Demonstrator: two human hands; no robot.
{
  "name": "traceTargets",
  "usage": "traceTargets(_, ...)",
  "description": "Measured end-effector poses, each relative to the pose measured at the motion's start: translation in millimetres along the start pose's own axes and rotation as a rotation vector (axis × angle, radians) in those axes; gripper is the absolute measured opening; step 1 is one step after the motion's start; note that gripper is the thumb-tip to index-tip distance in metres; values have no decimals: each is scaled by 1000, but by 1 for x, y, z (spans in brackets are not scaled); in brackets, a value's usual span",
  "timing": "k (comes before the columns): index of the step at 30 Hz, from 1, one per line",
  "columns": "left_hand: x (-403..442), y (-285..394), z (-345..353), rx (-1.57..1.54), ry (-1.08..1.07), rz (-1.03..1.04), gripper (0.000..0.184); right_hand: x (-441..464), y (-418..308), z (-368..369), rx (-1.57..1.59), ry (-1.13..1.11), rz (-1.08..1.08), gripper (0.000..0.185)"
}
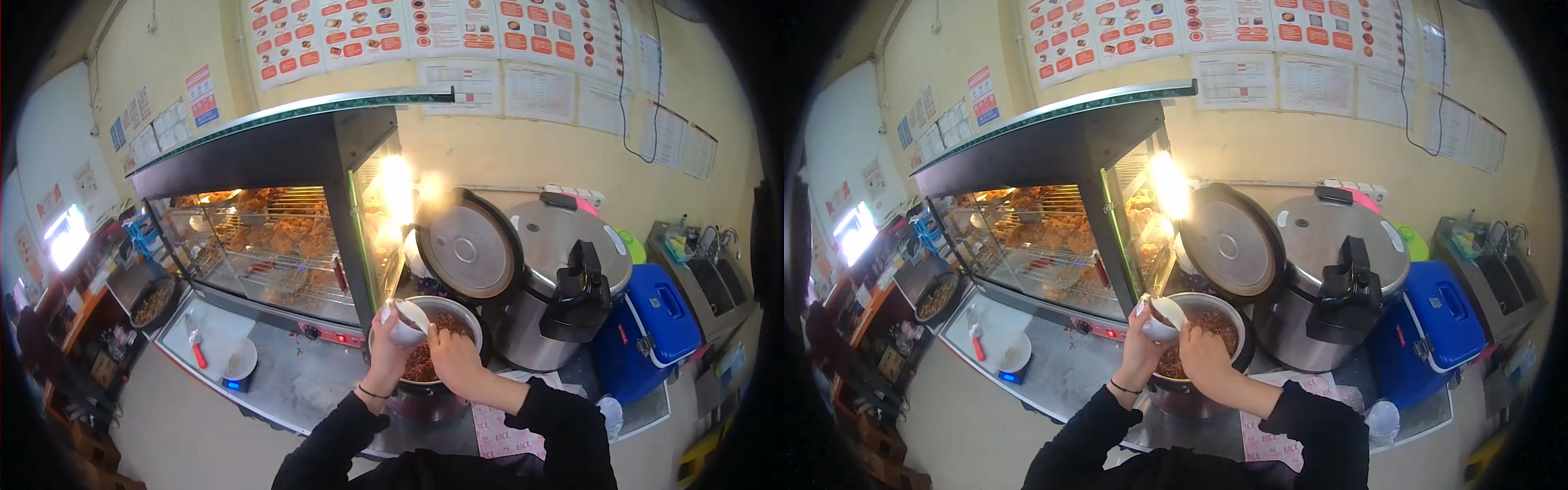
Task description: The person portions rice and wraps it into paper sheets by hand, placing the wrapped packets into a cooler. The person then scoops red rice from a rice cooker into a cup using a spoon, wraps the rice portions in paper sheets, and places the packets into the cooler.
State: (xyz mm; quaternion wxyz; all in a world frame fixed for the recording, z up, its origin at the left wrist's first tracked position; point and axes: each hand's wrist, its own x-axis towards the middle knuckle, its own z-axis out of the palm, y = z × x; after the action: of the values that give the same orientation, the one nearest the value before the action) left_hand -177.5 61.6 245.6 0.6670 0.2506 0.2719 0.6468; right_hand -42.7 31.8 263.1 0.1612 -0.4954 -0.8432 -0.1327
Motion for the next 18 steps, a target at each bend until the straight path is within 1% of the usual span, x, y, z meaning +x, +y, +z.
traceTargets(3,8,-8,-17,-179,-154,-20,43,3,23,-10,-51,89,-107,32)
traceTargets(6,-4,0,-12,-241,-227,14,49,20,60,-36,329,86,69,22)
traceTargets(7,-6,2,-11,-258,-241,22,50,25,70,-32,504,134,133,21)
traceTargets(8,-6,2,-11,-259,-248,36,50,31,80,-21,678,180,200,26)
traceTargets(9,-5,1,-12,-261,-256,49,51,37,88,-12,941,-18,338,35)
traceTargets(12,-2,-4,-12,-202,-233,122,50,36,71,-7,1311,-513,644,40)
traceTargets(13,-1,-6,-12,-173,-215,152,49,33,66,11,1351,-577,591,42)
traceTargets(14,-1,-5,-12,-160,-202,165,48,30,55,28,1116,-301,298,44)
traceTargets(16,-1,-4,-10,-134,-173,185,49,26,40,43,1096,-39,187,41)
traceTargets(18,-1,-4,-13,-133,-185,182,49,37,59,36,1035,-214,116,44)
